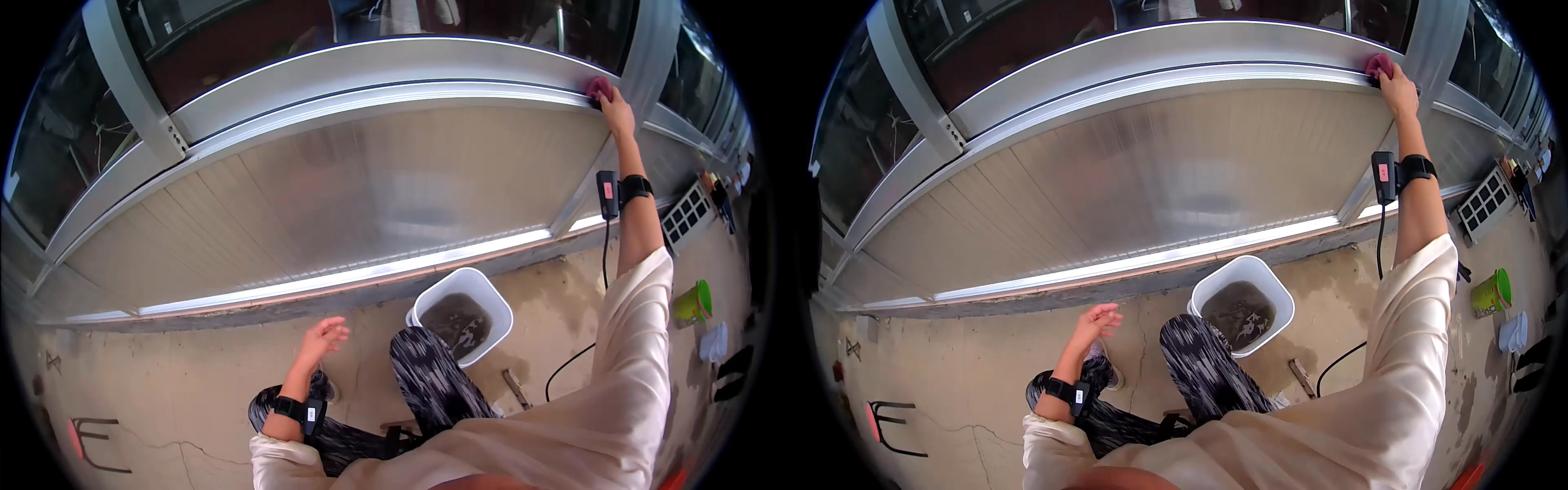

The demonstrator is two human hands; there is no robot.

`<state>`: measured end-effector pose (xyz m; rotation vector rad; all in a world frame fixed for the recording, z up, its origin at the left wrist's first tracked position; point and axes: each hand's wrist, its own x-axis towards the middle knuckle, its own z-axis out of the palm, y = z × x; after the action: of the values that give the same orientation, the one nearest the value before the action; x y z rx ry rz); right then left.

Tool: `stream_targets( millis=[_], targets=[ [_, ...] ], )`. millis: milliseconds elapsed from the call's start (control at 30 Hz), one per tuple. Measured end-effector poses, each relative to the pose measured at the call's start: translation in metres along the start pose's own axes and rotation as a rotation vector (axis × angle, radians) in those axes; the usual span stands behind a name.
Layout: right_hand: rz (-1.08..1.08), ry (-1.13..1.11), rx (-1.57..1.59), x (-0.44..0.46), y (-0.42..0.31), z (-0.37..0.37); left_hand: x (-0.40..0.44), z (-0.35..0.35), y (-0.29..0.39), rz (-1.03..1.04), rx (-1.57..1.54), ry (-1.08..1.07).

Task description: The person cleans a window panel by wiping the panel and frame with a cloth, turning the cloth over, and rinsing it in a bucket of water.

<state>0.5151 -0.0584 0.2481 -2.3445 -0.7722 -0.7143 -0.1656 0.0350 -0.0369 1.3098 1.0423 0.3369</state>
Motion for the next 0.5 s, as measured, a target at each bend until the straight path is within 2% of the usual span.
stream_targets(
  millis=[67, 133, 167, 267, 400, 500],
  targets=[
    [-0.116, 0.030, -0.043, -0.034, -0.051, -0.018, -0.002, 0.009, 0.016, 0.075, -0.011, -0.094],
    [-0.352, 0.068, -0.006, -0.066, -0.104, -0.025, -0.004, 0.020, 0.038, 0.091, -0.017, -0.135],
    [-0.462, 0.174, 0.028, -0.086, -0.136, -0.024, -0.005, 0.024, 0.046, 0.104, -0.001, -0.191],
    [-0.635, 0.230, 0.151, -0.139, -0.240, -0.032, -0.007, 0.028, 0.057, 0.179, -0.016, -0.261],
    [-0.848, 0.390, 0.337, -0.202, -0.372, -0.022, -0.009, 0.021, 0.047, 0.196, -0.056, -0.233],
    [-0.900, 0.368, 0.432, -0.240, -0.459, -0.024, -0.006, 0.013, 0.033, 0.157, -0.085, -0.151]
  ],
)
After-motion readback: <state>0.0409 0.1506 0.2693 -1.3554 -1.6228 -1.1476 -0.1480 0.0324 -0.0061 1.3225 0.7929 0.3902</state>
